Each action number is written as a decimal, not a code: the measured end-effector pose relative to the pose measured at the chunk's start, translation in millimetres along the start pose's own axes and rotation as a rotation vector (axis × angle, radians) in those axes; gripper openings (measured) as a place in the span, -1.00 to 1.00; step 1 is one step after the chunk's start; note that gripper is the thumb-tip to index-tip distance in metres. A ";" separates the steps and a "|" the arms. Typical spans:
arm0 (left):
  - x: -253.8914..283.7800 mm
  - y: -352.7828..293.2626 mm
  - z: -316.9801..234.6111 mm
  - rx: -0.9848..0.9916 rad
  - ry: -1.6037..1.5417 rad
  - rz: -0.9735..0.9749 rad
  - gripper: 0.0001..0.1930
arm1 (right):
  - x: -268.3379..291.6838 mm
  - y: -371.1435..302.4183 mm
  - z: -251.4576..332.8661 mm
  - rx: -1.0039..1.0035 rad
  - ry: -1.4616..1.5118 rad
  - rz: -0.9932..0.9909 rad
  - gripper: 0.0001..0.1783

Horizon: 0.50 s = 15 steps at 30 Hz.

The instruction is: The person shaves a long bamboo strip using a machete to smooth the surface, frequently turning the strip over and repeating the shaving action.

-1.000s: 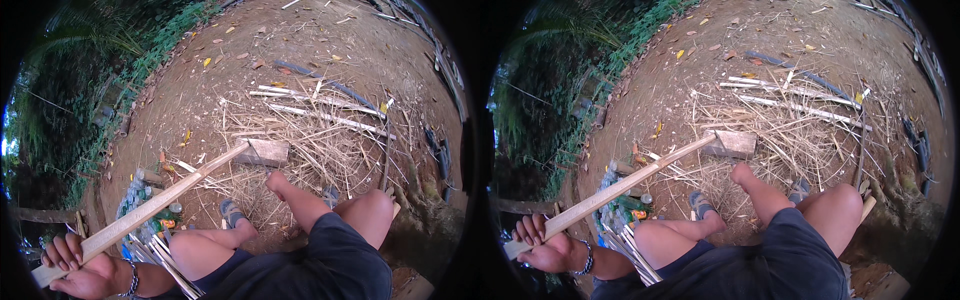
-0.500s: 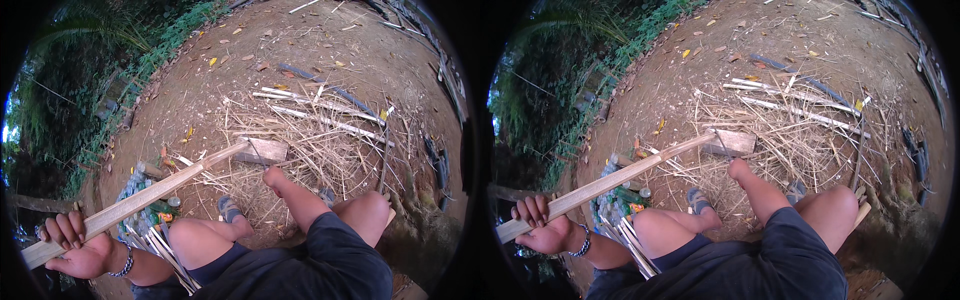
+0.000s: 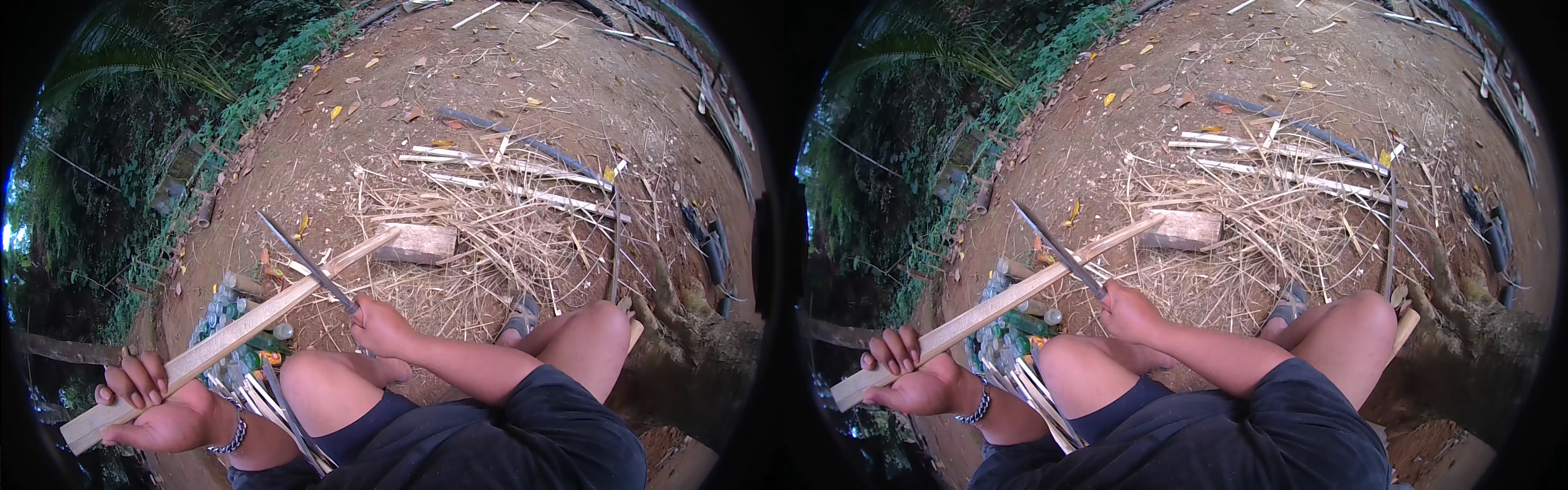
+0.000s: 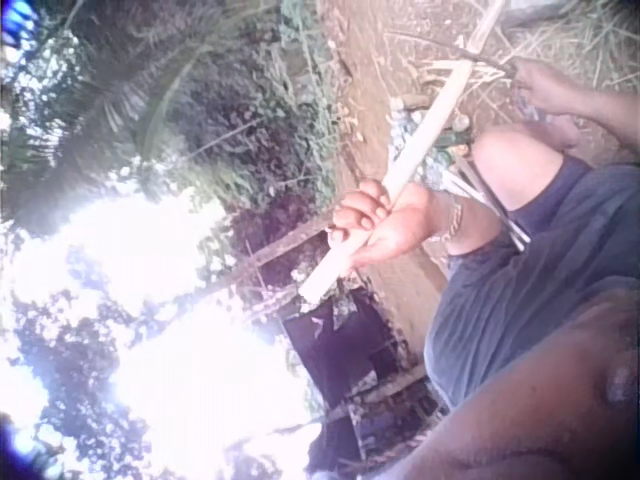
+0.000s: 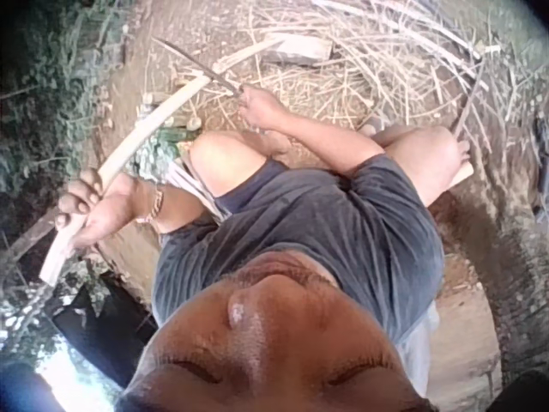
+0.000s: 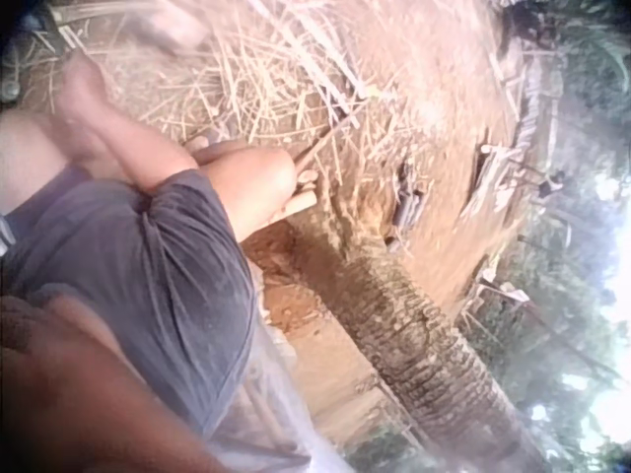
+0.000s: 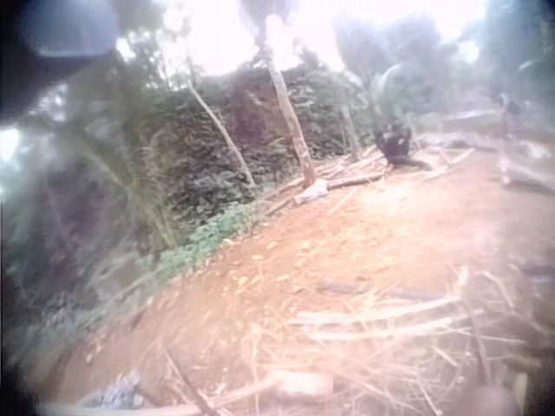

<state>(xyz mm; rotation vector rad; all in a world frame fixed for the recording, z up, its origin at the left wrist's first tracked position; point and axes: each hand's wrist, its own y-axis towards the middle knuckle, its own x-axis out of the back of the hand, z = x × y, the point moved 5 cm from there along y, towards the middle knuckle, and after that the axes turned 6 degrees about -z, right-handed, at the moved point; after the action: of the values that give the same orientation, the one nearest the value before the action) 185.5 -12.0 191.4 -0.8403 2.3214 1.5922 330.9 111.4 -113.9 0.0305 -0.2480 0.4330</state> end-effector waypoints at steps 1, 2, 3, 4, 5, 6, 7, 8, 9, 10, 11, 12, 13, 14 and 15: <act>1.5 0.0 0.5 0.003 0.003 0.019 -0.50 | 2.2 4.5 3.1 0.041 -0.029 -0.001 -0.79; 3.0 1.2 1.2 0.008 0.013 0.031 -0.50 | 3.9 9.1 5.5 0.082 -0.057 0.000 -0.79; 4.5 4.0 1.8 0.013 0.024 0.042 -0.50 | 4.5 13.3 6.1 0.084 -0.069 0.021 -0.79; 7.4 7.4 3.6 0.017 0.034 0.054 -0.50 | 4.8 18.9 5.9 0.087 -0.081 0.043 -0.79; 11.6 13.1 5.3 0.026 -0.002 0.082 -0.52 | 4.4 25.5 4.1 0.091 -0.091 0.064 -0.78; 15.4 19.7 5.3 0.055 -0.002 0.080 -0.52 | 3.3 32.4 -1.4 0.083 -0.091 0.053 -0.78; 19.9 25.3 5.1 0.086 0.000 0.073 -0.51 | 0.5 38.8 -12.0 0.071 -0.094 0.046 -0.77; 24.8 32.4 7.1 0.117 0.003 0.065 -0.51 | -2.2 46.4 -24.2 0.059 -0.097 0.040 -0.76; 29.1 40.8 10.8 0.112 -0.054 0.105 -0.45 | -2.7 56.9 -44.8 0.007 -0.144 0.045 -0.75; 33.6 47.0 13.2 0.127 -0.043 0.129 -0.43 | -2.2 68.5 -73.4 -0.044 -0.191 0.052 -0.75; 36.0 52.5 10.8 0.137 -0.025 0.154 -0.40 | -0.7 79.7 -116.5 -0.184 -0.240 0.039 -0.71; 40.7 58.1 17.9 0.159 -0.033 0.176 -0.37 | 10.7 87.8 -177.9 -0.336 -0.304 0.002 -0.68; 40.8 64.7 21.5 0.169 -0.026 0.137 -0.37 | 24.5 92.3 -260.9 -0.453 -0.341 -0.108 -0.65; 45.8 66.0 18.7 0.170 0.000 0.130 -0.37 | 46.7 96.0 -298.6 -0.469 -0.494 0.058 -0.68; 46.9 68.8 18.2 0.167 0.004 0.132 -0.38 | 63.1 102.4 -317.5 -0.441 -0.532 0.038 -0.71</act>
<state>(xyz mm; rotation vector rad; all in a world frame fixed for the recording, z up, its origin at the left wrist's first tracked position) 106.2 6.3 216.6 -0.6663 2.5180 1.4189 416.8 256.4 -408.7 -0.2953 -0.8647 0.3947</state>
